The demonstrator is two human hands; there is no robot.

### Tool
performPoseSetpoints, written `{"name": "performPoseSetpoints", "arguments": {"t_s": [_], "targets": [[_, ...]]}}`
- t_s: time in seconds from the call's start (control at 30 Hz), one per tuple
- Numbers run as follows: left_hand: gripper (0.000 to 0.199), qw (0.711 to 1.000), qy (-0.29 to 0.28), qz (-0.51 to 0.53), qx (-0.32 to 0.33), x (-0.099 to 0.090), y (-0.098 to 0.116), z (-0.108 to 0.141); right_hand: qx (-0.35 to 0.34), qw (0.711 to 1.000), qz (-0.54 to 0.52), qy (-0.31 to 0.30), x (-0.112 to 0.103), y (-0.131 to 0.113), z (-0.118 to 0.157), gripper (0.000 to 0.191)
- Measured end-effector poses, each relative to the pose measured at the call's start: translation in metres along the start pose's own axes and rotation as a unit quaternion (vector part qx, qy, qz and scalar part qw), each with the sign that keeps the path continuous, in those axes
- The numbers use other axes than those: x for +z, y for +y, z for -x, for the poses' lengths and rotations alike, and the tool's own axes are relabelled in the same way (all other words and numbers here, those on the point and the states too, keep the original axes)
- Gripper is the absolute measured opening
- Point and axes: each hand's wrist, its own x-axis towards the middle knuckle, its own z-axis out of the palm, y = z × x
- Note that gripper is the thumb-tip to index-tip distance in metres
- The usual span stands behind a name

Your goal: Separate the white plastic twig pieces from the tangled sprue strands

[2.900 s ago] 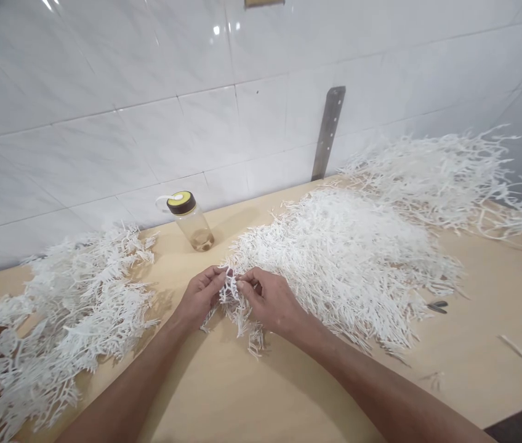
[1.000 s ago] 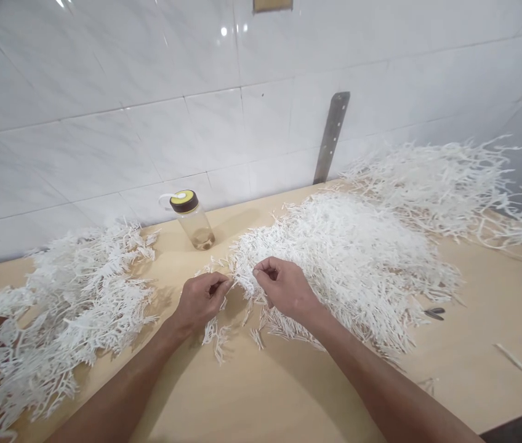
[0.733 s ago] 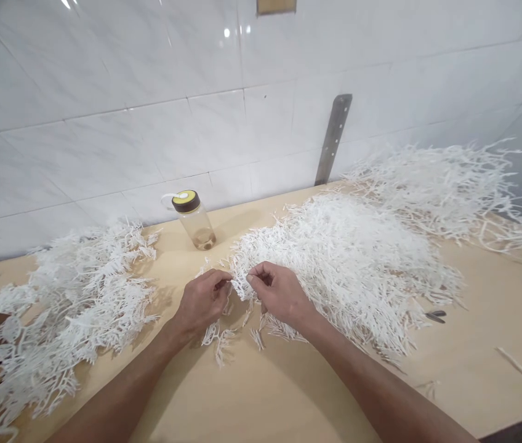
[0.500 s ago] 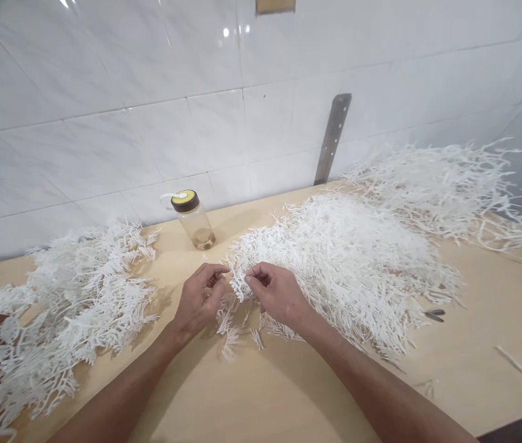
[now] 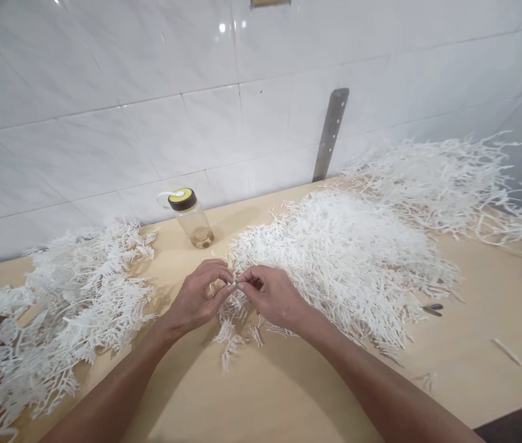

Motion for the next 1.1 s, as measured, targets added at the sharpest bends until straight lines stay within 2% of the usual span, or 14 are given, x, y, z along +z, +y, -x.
{"name": "performPoseSetpoints", "arguments": {"t_s": [0.13, 0.3, 0.4, 0.57, 0.67, 0.77, 0.93, 1.0, 1.1], "targets": [[0.009, 0.998, -0.012, 0.003, -0.060, -0.001, -0.004, 0.001, 0.028, 0.999, -0.029, 0.001, -0.002, 0.000, 0.000, 0.023], [0.013, 0.991, 0.013, 0.046, -0.123, 0.003, -0.005, 0.002, 0.062, 0.985, -0.158, -0.025, -0.002, 0.007, -0.001, 0.033], [0.015, 0.986, 0.019, 0.068, -0.152, 0.004, -0.003, 0.001, 0.082, 0.982, -0.166, -0.026, 0.001, 0.012, -0.002, 0.036], [0.014, 0.984, 0.028, 0.079, -0.158, 0.007, -0.003, 0.001, 0.082, 0.990, -0.108, -0.033, 0.003, 0.009, -0.002, 0.031], [0.014, 0.985, 0.020, 0.070, -0.158, 0.007, -0.002, 0.001, 0.078, 0.992, -0.095, -0.009, 0.004, 0.005, -0.002, 0.029], [0.022, 0.991, 0.007, 0.049, -0.127, 0.006, -0.001, 0.002, 0.076, 0.993, -0.084, 0.020, 0.006, 0.003, -0.002, 0.027], [0.015, 0.996, 0.005, 0.035, -0.084, 0.006, -0.002, 0.004, 0.074, 0.994, -0.067, 0.038, 0.010, 0.004, -0.001, 0.029], [0.015, 0.995, 0.006, 0.026, -0.093, 0.007, -0.003, 0.004, 0.078, 0.994, -0.070, 0.031, 0.009, 0.003, 0.000, 0.032], [0.022, 0.989, -0.002, 0.033, -0.147, 0.007, -0.002, 0.004, 0.079, 0.994, -0.075, 0.015, 0.008, 0.002, 0.000, 0.032]]}}
